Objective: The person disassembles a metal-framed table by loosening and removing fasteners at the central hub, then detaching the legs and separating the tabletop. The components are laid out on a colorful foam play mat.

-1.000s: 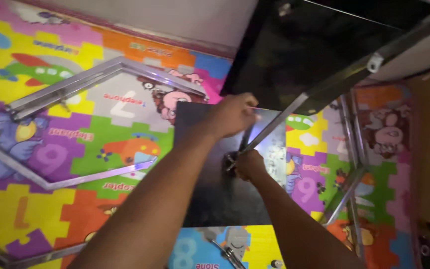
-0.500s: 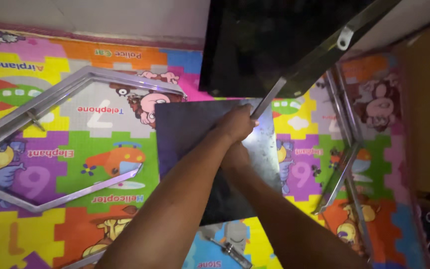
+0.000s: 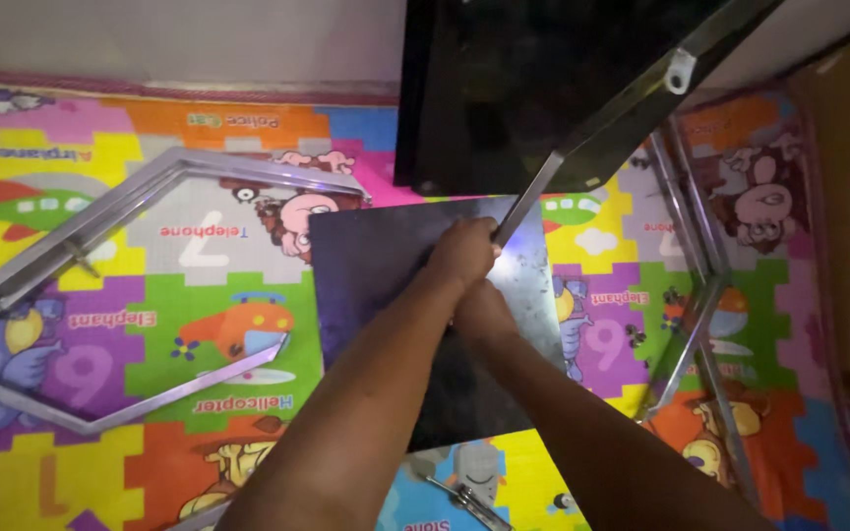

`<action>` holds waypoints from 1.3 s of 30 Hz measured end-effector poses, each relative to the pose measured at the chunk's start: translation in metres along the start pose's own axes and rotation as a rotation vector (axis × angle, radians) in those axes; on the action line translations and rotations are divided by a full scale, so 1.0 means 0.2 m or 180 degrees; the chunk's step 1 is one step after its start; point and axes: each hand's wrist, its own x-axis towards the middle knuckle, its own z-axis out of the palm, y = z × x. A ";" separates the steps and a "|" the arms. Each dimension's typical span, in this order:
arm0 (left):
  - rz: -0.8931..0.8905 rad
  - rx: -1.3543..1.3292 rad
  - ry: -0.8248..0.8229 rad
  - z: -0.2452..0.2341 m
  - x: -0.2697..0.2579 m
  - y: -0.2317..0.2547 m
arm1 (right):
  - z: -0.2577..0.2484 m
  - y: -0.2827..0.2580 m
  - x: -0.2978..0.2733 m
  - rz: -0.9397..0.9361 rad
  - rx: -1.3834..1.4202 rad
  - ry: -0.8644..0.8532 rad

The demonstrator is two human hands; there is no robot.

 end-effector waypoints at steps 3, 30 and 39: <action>0.0116 0.0055 -0.0019 -0.01 -0.01 0.04 | -0.03 0.04 -0.08 -0.0086 -0.0034 0.0334; -0.0193 0.0105 -0.0147 -0.11 -0.03 0.03 | 0.19 0.01 -0.11 -0.0194 0.0338 0.1657; 0.0032 0.0049 -0.0081 -0.09 -0.02 0.01 | 0.18 0.03 -0.14 -0.0103 -0.0183 0.1583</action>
